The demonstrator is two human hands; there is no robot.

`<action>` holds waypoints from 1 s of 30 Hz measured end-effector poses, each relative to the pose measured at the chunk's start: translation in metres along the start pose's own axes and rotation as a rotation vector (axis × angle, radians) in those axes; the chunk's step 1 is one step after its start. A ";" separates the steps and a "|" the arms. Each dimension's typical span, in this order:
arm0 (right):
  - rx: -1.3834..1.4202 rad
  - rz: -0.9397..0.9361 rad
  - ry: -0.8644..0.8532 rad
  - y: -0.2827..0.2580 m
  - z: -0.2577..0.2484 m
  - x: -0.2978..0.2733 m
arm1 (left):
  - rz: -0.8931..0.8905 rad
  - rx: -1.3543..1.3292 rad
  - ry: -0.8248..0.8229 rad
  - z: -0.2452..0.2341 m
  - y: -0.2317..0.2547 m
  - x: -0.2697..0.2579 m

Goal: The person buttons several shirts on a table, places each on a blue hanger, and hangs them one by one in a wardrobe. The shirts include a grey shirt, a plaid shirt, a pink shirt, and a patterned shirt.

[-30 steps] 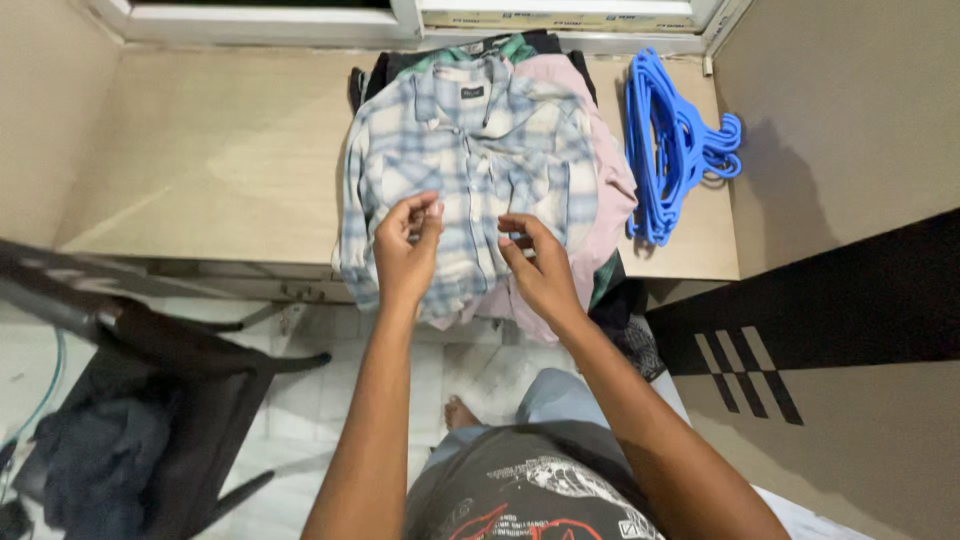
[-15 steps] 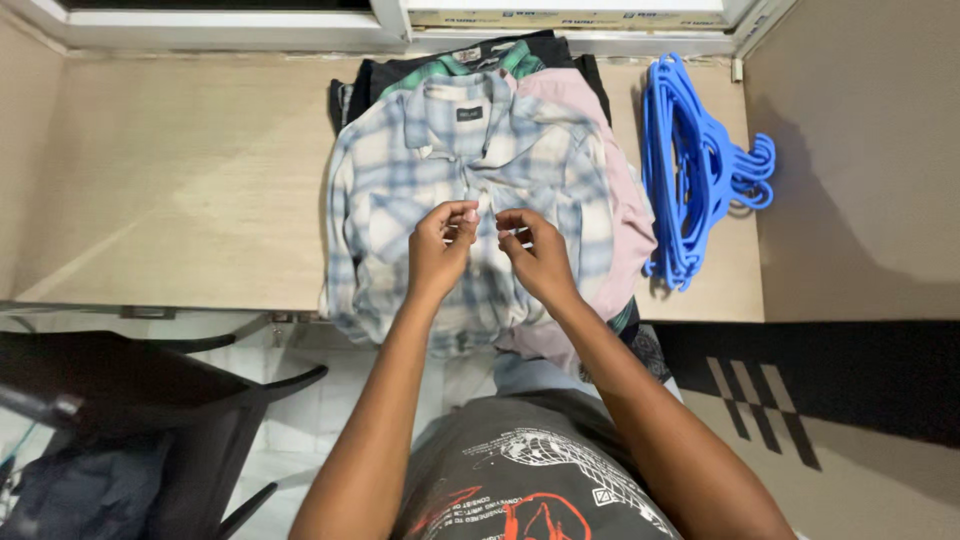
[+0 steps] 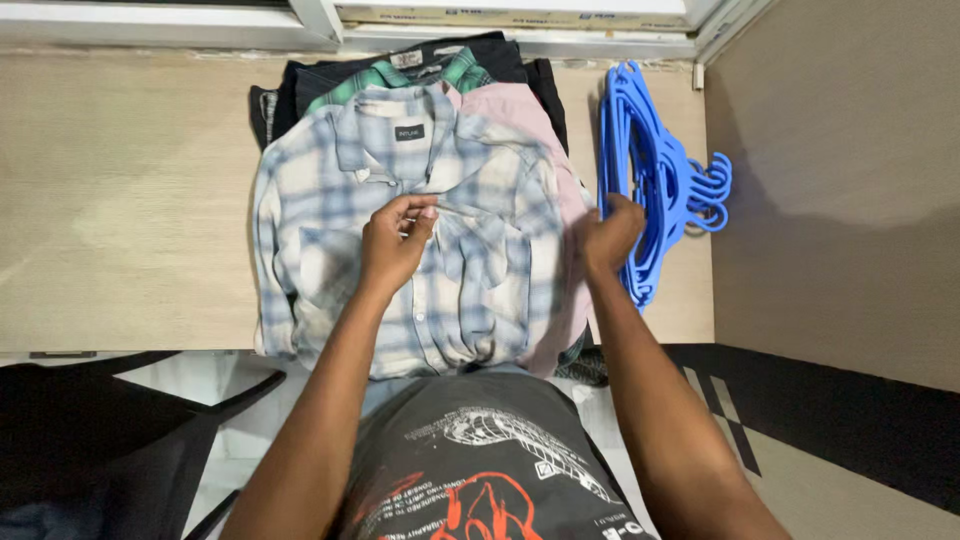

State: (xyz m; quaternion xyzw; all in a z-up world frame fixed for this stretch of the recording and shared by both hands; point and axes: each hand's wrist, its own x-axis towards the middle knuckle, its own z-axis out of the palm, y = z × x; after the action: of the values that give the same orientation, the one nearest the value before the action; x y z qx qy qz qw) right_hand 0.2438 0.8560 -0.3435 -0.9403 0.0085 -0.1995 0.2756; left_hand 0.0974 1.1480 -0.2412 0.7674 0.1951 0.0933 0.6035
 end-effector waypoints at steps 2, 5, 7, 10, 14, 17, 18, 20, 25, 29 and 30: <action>-0.144 0.134 -0.095 0.022 -0.002 0.004 | 0.000 0.020 -0.016 -0.001 -0.002 0.012; -0.347 0.223 -0.161 0.037 -0.001 0.000 | 0.003 0.019 -0.039 -0.003 -0.008 0.023; -0.415 0.213 -0.185 0.046 -0.003 -0.008 | 0.017 -0.036 -0.050 -0.006 -0.014 0.033; -0.423 0.151 -0.156 0.055 -0.006 -0.013 | 0.040 -0.016 -0.041 -0.012 -0.021 0.048; -0.323 0.088 -0.001 0.058 -0.010 -0.013 | -0.013 -0.021 -0.045 -0.021 -0.030 0.060; -0.213 0.186 0.055 0.048 -0.017 -0.012 | -0.028 -0.030 -0.029 -0.024 -0.037 0.063; -0.188 0.240 0.067 0.043 -0.022 -0.011 | -0.034 -0.039 -0.035 -0.025 -0.039 0.064; -0.186 0.198 0.154 0.030 -0.030 -0.006 | -0.052 -0.054 -0.039 -0.024 -0.042 0.067; 0.082 0.068 0.193 -0.022 -0.049 0.002 | -0.078 -0.135 -0.045 -0.021 -0.042 0.073; 0.266 -0.236 0.036 -0.080 -0.055 -0.023 | -0.237 -0.239 -0.131 -0.021 -0.033 0.067; 0.298 -0.309 0.012 -0.096 -0.051 -0.031 | -0.279 -0.258 -0.158 -0.023 -0.033 0.064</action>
State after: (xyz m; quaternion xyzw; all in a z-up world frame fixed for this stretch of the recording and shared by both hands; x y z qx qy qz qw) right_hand 0.1866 0.9152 -0.2656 -0.8781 -0.1636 -0.2440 0.3776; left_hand 0.1408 1.2010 -0.2731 0.6543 0.2382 -0.0274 0.7172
